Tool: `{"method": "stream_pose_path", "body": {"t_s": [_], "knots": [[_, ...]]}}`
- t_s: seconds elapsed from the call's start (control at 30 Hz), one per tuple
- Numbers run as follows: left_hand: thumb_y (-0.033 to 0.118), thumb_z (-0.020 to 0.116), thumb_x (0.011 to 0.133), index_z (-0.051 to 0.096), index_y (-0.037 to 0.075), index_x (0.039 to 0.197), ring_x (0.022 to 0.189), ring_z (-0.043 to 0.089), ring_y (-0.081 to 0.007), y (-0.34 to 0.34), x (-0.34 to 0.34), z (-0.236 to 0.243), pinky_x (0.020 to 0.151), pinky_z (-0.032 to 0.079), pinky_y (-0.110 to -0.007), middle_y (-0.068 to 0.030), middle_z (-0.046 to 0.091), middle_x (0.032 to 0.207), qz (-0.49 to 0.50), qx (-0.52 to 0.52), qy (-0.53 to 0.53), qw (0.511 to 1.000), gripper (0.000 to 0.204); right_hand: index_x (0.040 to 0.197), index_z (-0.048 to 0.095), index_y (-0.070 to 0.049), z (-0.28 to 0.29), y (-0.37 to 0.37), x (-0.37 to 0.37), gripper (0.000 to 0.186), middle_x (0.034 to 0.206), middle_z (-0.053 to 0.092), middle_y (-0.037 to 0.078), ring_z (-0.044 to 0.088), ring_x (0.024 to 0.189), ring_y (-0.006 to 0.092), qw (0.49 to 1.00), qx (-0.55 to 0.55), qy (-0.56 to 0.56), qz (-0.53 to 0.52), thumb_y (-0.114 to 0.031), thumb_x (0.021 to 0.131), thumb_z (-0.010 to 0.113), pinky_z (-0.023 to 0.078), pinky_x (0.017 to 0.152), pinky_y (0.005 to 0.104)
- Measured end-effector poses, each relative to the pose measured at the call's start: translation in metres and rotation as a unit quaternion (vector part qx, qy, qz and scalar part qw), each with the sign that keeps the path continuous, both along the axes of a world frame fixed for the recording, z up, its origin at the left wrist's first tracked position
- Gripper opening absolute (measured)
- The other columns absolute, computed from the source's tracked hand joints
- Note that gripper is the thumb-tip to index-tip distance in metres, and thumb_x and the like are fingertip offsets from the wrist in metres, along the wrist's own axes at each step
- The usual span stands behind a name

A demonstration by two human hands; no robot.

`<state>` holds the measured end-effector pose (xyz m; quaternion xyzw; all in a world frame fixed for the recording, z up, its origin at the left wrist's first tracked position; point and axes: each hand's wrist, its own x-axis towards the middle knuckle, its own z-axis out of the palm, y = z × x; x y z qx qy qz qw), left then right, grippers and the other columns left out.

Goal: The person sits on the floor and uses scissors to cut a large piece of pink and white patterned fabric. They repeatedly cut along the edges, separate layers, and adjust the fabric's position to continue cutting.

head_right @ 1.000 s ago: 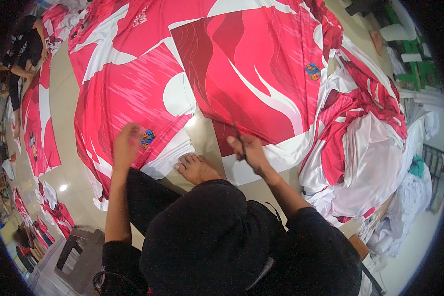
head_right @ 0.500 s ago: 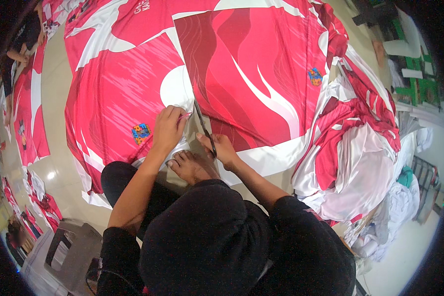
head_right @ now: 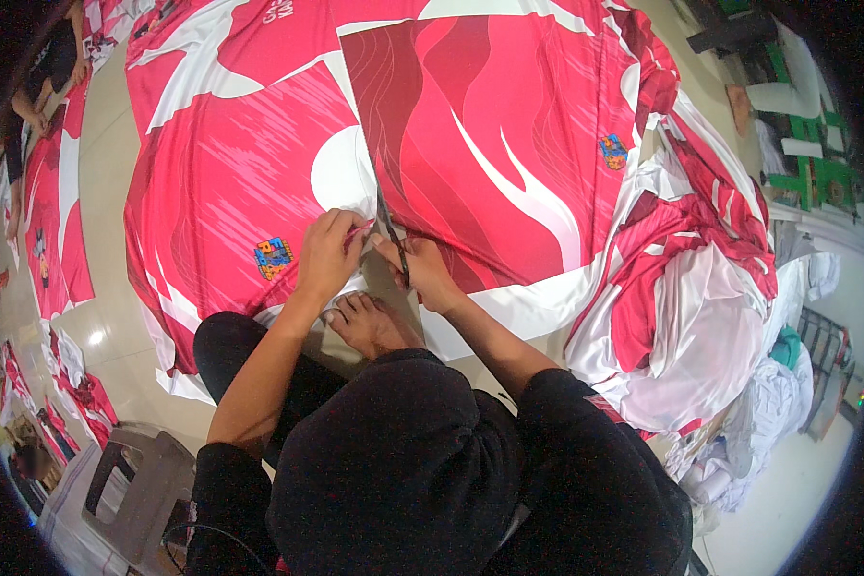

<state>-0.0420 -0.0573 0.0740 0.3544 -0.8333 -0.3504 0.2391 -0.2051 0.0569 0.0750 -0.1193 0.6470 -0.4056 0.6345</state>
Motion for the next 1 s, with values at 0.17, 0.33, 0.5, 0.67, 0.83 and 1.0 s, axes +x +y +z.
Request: {"method": "stream_pose_path", "body": {"t_s": [0.17,0.33,0.5,0.67,0.83,1.0], "knots": [[0.008,0.074,0.091,0.066,0.006,0.101,0.088,0.063,-0.0370,0.000,0.000,-0.001,0.079,0.048,-0.047,-0.0126,0.064,0.092,-0.002,-0.003,-0.005,1.000,0.013,0.083,0.063,-0.010,0.002,-0.001,0.000,0.045,0.068,0.055,-0.004,0.052,0.053,0.0059,1.000,0.004,0.000,-0.007,-0.049,0.096,0.081,0.040,0.047,0.0238],[0.009,0.073,0.091,0.067,0.006,0.102,0.089,0.064,-0.0372,0.000,0.000,-0.004,0.079,0.048,-0.047,-0.0127,0.064,0.092,-0.001,0.004,-0.010,1.000,0.013,0.081,0.064,-0.009,-0.004,0.000,0.000,0.043,0.067,0.056,-0.004,0.051,0.052,0.0056,1.000,0.020,0.006,0.002,-0.045,0.096,0.081,0.040,0.046,0.0236],[0.008,0.073,0.091,0.067,0.006,0.102,0.090,0.064,-0.0376,0.001,0.001,-0.006,0.080,0.048,-0.048,-0.0131,0.064,0.093,-0.001,0.015,-0.016,1.000,0.013,0.081,0.065,-0.006,-0.005,0.001,0.001,0.046,0.066,0.056,-0.003,0.051,0.052,0.0071,1.000,0.004,0.011,0.002,-0.047,0.095,0.082,0.040,0.046,0.0247],[0.005,0.071,0.089,0.066,0.002,0.103,0.092,0.063,-0.0401,0.001,0.003,-0.004,0.081,0.048,-0.049,-0.0163,0.064,0.096,-0.004,0.023,-0.017,1.000,0.015,0.081,0.065,-0.008,-0.001,-0.011,-0.003,0.049,0.066,0.054,-0.003,0.052,0.053,0.0071,1.000,-0.022,-0.006,0.000,-0.052,0.096,0.079,0.041,0.047,0.0250],[0.004,0.071,0.088,0.065,0.003,0.104,0.094,0.063,-0.0403,0.002,0.004,-0.002,0.083,0.048,-0.049,-0.0161,0.064,0.097,-0.004,0.026,-0.024,0.999,0.018,0.081,0.064,-0.009,-0.001,-0.032,-0.005,0.050,0.066,0.054,-0.003,0.053,0.054,0.0087,1.000,-0.010,-0.003,-0.017,-0.054,0.094,0.080,0.040,0.048,0.0260],[0.005,0.071,0.088,0.064,0.003,0.104,0.094,0.063,-0.0402,0.002,0.005,-0.002,0.082,0.048,-0.049,-0.0162,0.063,0.097,-0.004,0.021,-0.015,1.000,0.018,0.079,0.064,-0.008,-0.003,-0.043,-0.006,0.050,0.066,0.055,-0.002,0.054,0.053,0.0094,1.000,0.003,0.005,-0.016,-0.053,0.093,0.082,0.040,0.048,0.0267]]}}
